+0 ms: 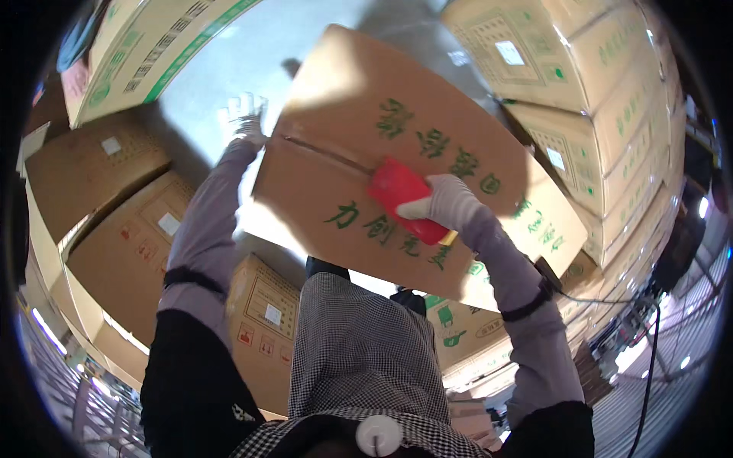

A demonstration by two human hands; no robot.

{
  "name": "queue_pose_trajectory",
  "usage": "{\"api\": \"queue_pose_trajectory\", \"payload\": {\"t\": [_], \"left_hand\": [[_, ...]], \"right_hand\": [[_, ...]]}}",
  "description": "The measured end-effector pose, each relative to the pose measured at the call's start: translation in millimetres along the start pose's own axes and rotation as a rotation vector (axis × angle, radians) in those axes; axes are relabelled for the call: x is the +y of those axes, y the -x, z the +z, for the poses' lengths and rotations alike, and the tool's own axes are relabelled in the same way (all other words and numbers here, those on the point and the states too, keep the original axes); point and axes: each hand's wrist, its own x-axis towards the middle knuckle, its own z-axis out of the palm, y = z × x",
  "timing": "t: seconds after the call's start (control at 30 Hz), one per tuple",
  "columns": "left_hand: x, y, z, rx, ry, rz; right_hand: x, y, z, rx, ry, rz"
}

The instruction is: The recorder uses a handheld tape dispenser to seal a large cardboard box in a warehouse or factory setting.

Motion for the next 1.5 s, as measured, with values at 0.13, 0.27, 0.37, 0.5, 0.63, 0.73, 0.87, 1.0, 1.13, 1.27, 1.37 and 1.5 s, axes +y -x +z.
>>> {"api": "queue_pose_trajectory", "payload": {"t": [0.13,0.27,0.37,0.5,0.63,0.73,0.87,1.0,1.13,1.27,1.37,1.5], "left_hand": [[-3.5,79.1,-54.9,0.778,1.325,0.09],[96.2,159.4,-76.2,0.604,0.316,0.426],[168.1,164.4,-46.9,0.575,0.663,0.28],[345.0,219.4,-20.0,0.63,0.564,0.465],[586.3,279.3,-31.9,0.363,0.307,0.611],[729.5,305.3,-33.2,0.356,0.44,0.854],[831.8,311.7,6.2,0.532,0.303,0.872],[867.2,338.5,4.1,0.537,0.386,1.006],[775.4,344.0,-4.9,-0.261,1.106,0.891],[690.5,376.4,-28.7,-1.283,1.843,0.173],[646.1,396.2,-32.1,-1.291,2.091,0.624],[531.0,392.3,-37.6,-1.367,2.272,0.486]], "right_hand": [[-12.9,-14.3,14.8,-0.111,0.079,-0.151],[-7.6,0.0,3.7,-0.111,0.181,-0.335],[52.0,36.1,-28.5,-0.153,0.261,-0.386],[254.9,88.9,-74.3,-0.082,0.225,-0.412],[503.4,161.2,-137.4,0.025,0.189,-0.138],[658.1,185.1,-164.1,0.114,0.339,0.271],[701.7,100.1,-99.9,0.331,0.271,0.059],[748.3,62.9,-44.3,0.47,0.197,-0.003],[721.4,156.4,-26.0,0.828,-0.173,0.346],[630.6,249.4,-15.7,0.535,-1.042,-0.25],[553.6,277.8,-29.2,0.358,-0.811,-0.23],[458.7,247.5,-14.7,0.26,-0.485,-0.291]]}}
